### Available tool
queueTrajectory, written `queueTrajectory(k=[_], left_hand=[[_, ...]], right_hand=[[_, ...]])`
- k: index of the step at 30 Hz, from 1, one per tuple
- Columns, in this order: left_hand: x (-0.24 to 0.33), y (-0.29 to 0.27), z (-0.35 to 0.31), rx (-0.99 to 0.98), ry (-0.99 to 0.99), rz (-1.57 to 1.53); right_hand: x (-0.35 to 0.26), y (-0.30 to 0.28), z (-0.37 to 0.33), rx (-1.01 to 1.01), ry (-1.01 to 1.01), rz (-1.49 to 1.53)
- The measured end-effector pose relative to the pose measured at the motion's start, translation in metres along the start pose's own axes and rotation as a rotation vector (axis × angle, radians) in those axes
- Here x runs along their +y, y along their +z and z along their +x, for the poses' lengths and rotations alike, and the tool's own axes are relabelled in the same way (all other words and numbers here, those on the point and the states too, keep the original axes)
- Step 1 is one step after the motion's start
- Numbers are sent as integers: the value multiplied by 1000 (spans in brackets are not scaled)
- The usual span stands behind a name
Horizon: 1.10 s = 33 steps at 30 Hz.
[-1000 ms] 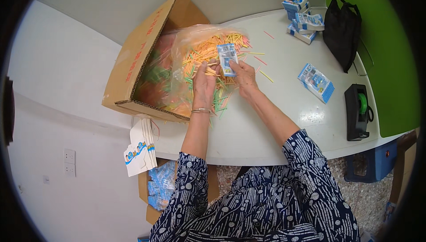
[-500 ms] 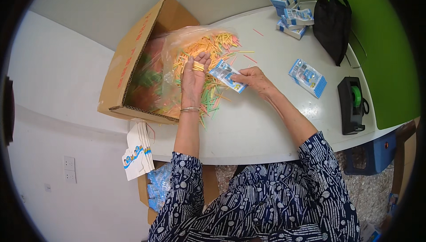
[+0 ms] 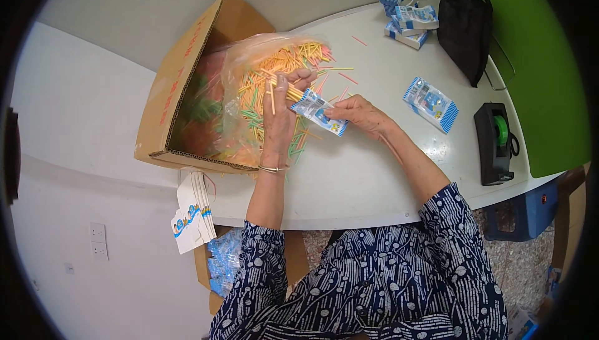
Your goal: Packing colorful plastic sticks into small transparent packets.
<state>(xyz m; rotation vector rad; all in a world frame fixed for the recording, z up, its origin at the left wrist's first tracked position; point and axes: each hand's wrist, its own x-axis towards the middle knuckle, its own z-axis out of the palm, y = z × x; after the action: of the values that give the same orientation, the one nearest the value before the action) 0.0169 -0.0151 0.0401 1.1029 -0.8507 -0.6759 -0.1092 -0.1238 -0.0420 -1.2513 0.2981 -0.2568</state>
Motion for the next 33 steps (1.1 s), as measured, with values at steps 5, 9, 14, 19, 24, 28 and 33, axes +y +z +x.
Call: queueTrajectory(k=[5, 9, 14, 19, 24, 28, 33], left_hand=[[-10, -12, -3, -70, -62, 151], [-16, -16, -7, -144, -56, 238], [-18, -18, -10, -164, -38, 194], [-25, -24, 0, -39, -151, -132], [-19, -65, 13, 129, -153, -206], [-24, -96, 8, 101, 56, 776], [7, -38, 9, 42, -208, 310]], right_hand=[[4, -5, -3, -10, -11, -5], [9, -2, -3, 10, -23, -12], [12, -4, -3, -8, -21, 1], [16, -5, -2, 5, -33, -11], [15, -6, -2, 65, -93, 8], [13, -3, 1, 47, -114, 14], [15, -7, -1, 56, -107, -33]])
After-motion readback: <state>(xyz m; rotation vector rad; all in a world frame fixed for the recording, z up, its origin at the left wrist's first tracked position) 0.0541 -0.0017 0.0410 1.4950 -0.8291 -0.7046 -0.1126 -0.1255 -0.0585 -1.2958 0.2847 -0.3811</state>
